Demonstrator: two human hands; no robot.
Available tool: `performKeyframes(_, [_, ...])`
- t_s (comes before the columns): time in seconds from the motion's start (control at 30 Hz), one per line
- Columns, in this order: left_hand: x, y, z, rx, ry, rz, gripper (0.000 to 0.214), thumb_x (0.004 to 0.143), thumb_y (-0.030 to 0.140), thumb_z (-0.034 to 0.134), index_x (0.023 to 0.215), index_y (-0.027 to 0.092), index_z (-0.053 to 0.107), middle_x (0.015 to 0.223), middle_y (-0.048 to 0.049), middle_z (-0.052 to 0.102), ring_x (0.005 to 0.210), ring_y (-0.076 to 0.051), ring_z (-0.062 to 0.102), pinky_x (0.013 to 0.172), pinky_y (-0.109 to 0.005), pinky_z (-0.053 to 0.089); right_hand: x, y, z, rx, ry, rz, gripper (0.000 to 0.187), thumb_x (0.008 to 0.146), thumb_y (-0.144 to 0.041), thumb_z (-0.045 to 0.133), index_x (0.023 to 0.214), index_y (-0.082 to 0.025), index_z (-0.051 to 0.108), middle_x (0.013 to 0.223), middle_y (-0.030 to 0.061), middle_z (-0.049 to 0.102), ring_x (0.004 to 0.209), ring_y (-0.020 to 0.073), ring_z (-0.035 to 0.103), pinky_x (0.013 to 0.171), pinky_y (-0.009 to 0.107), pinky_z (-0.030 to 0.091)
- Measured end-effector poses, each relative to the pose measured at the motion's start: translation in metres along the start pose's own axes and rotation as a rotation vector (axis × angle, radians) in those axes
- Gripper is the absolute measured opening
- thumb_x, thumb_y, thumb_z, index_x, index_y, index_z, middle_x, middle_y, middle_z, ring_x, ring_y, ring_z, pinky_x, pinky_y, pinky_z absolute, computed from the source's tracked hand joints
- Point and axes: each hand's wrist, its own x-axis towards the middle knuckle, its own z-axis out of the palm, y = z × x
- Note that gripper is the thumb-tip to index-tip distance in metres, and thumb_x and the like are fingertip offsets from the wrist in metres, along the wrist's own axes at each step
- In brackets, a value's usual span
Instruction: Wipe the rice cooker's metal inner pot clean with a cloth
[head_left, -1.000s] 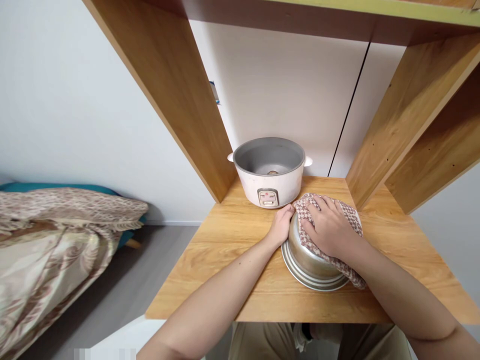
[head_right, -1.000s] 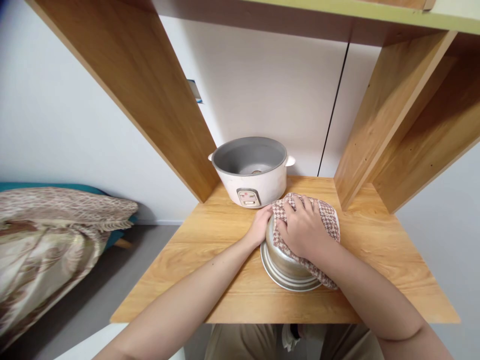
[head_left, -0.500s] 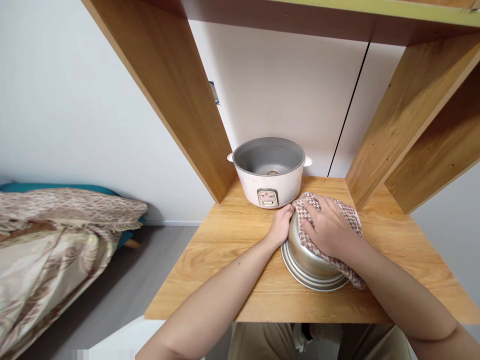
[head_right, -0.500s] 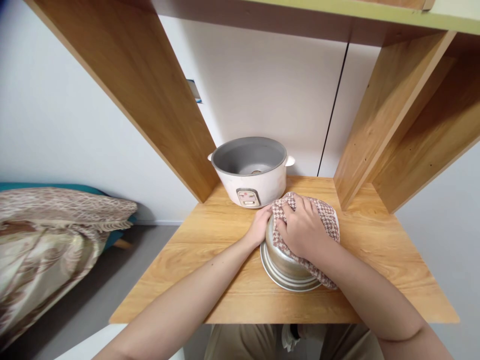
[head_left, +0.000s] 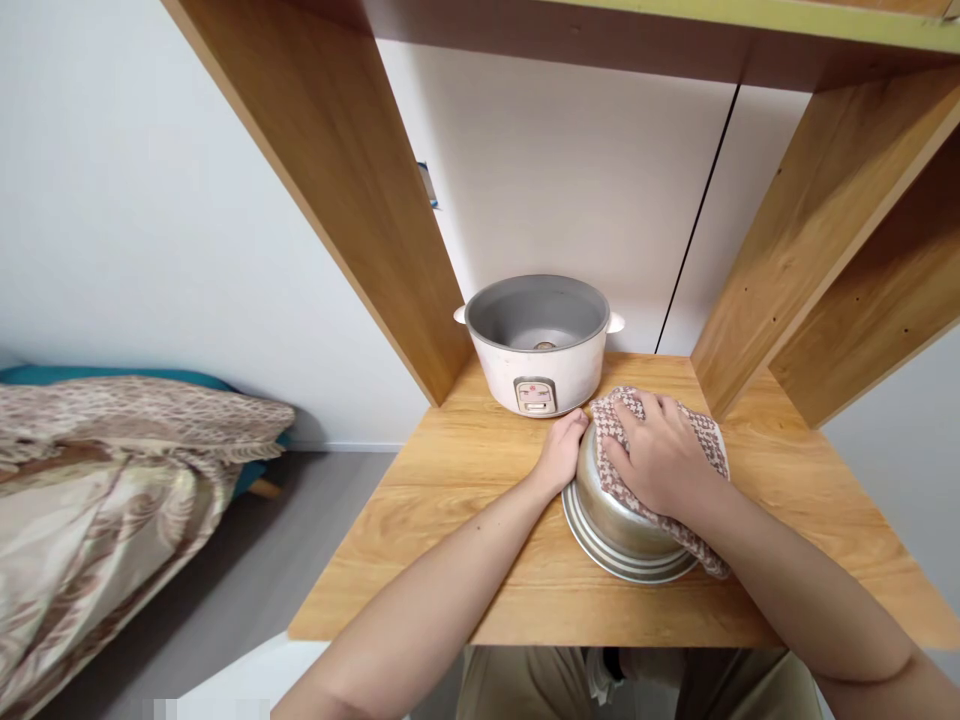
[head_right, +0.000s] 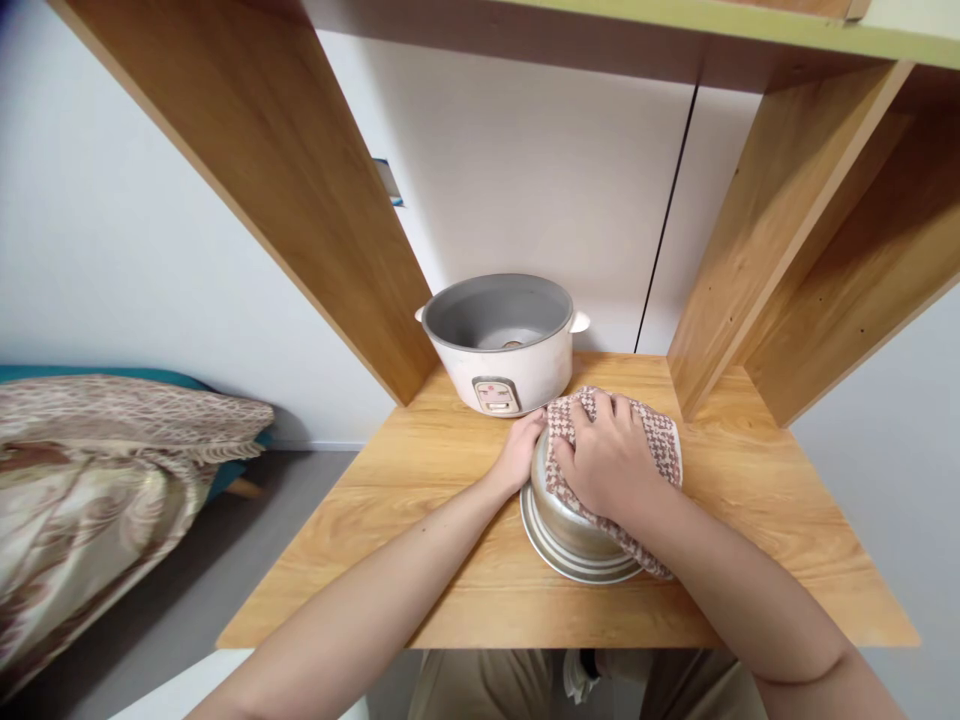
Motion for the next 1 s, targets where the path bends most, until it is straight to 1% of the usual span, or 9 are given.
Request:
performKeyframes(0.03, [-0.0001,-0.0001,0.0001,0.002,0.000,-0.001,0.025,0.091,0.033,0.049,0.069,0.020,0.054,0.070,0.0011,0.060,0.076,-0.020,0.056,0.079,-0.032,0.046,-0.0003,0.0001,0.0007,-0.002,0.006,0.002,0.050,0.101,-0.044,0.040,0.139,-0.015,0.055,0.137,0.0191,0.054,0.119,0.0343,0.045,0.100,0.046,0.036])
performKeyframes(0.1, [-0.0005,0.0002,0.0003,0.007,0.001,-0.005,0.027,0.091,0.034,0.049,0.068,0.021,0.051,0.068,0.0017,0.057,0.073,-0.019,0.053,0.076,-0.031,0.045,-0.0005,-0.0003,0.0008,-0.008,0.003,0.014,0.050,0.100,-0.045,0.040,0.137,-0.015,0.056,0.137,0.0191,0.054,0.119,0.0349,0.045,0.099,0.047,0.036])
performKeyframes(0.23, [-0.0010,0.0030,0.0007,0.020,0.001,-0.014,0.028,0.091,0.036,0.049,0.067,0.021,0.047,0.066,0.0025,0.052,0.070,-0.018,0.049,0.073,-0.030,0.043,0.0004,-0.0028,-0.0029,-0.044,-0.027,0.081,0.040,0.098,-0.048,0.041,0.114,-0.018,0.063,0.120,0.0172,0.059,0.106,0.0344,0.049,0.088,0.047,0.038])
performKeyframes(0.3, [-0.0012,0.0047,0.0010,0.025,0.004,-0.014,0.028,0.091,0.035,0.048,0.067,0.021,0.047,0.066,0.0026,0.051,0.070,-0.018,0.048,0.072,-0.030,0.042,0.0006,-0.0040,-0.0046,-0.057,-0.029,0.100,0.039,0.098,-0.050,0.041,0.109,-0.019,0.063,0.116,0.0169,0.059,0.103,0.0345,0.049,0.085,0.047,0.038])
performKeyframes(0.4, [-0.0011,0.0057,0.0013,0.028,0.007,-0.014,0.027,0.090,0.034,0.048,0.066,0.022,0.046,0.066,0.0026,0.051,0.071,-0.018,0.048,0.073,-0.030,0.041,0.0003,-0.0044,-0.0050,-0.056,-0.026,0.101,0.040,0.098,-0.050,0.040,0.110,-0.019,0.062,0.116,0.0175,0.059,0.104,0.0351,0.049,0.085,0.048,0.038])
performKeyframes(0.53, [-0.0008,0.0046,0.0012,0.034,0.010,-0.016,0.027,0.089,0.035,0.048,0.066,0.022,0.045,0.065,0.0030,0.049,0.070,-0.018,0.047,0.072,-0.030,0.041,-0.0001,-0.0033,-0.0027,-0.037,-0.020,0.081,0.045,0.098,-0.048,0.040,0.122,-0.016,0.061,0.126,0.0202,0.057,0.110,0.0358,0.048,0.092,0.049,0.037])
performKeyframes(0.6, [-0.0008,0.0043,0.0010,0.040,0.011,-0.015,0.027,0.089,0.035,0.048,0.065,0.022,0.045,0.064,0.0030,0.049,0.069,-0.018,0.047,0.071,-0.030,0.040,0.0000,-0.0028,-0.0021,-0.030,-0.018,0.073,0.047,0.099,-0.048,0.040,0.125,-0.015,0.060,0.129,0.0207,0.057,0.112,0.0355,0.048,0.094,0.049,0.037])
performKeyframes(0.8, [-0.0014,0.0050,0.0006,0.047,0.012,-0.015,0.026,0.089,0.034,0.047,0.065,0.022,0.045,0.064,0.0035,0.049,0.069,-0.018,0.047,0.070,-0.030,0.040,0.0006,-0.0044,-0.0048,-0.063,-0.012,0.120,0.039,0.097,-0.050,0.043,0.108,-0.018,0.062,0.115,0.0176,0.059,0.102,0.0339,0.050,0.086,0.048,0.038])
performKeyframes(1.0, [-0.0007,0.0045,0.0011,0.053,0.008,-0.019,0.028,0.090,0.036,0.047,0.065,0.022,0.044,0.064,0.0033,0.048,0.069,-0.018,0.047,0.071,-0.030,0.039,0.0001,-0.0048,-0.0047,-0.057,-0.020,0.117,0.040,0.098,-0.050,0.041,0.112,-0.018,0.061,0.118,0.0175,0.059,0.105,0.0352,0.050,0.086,0.049,0.039])
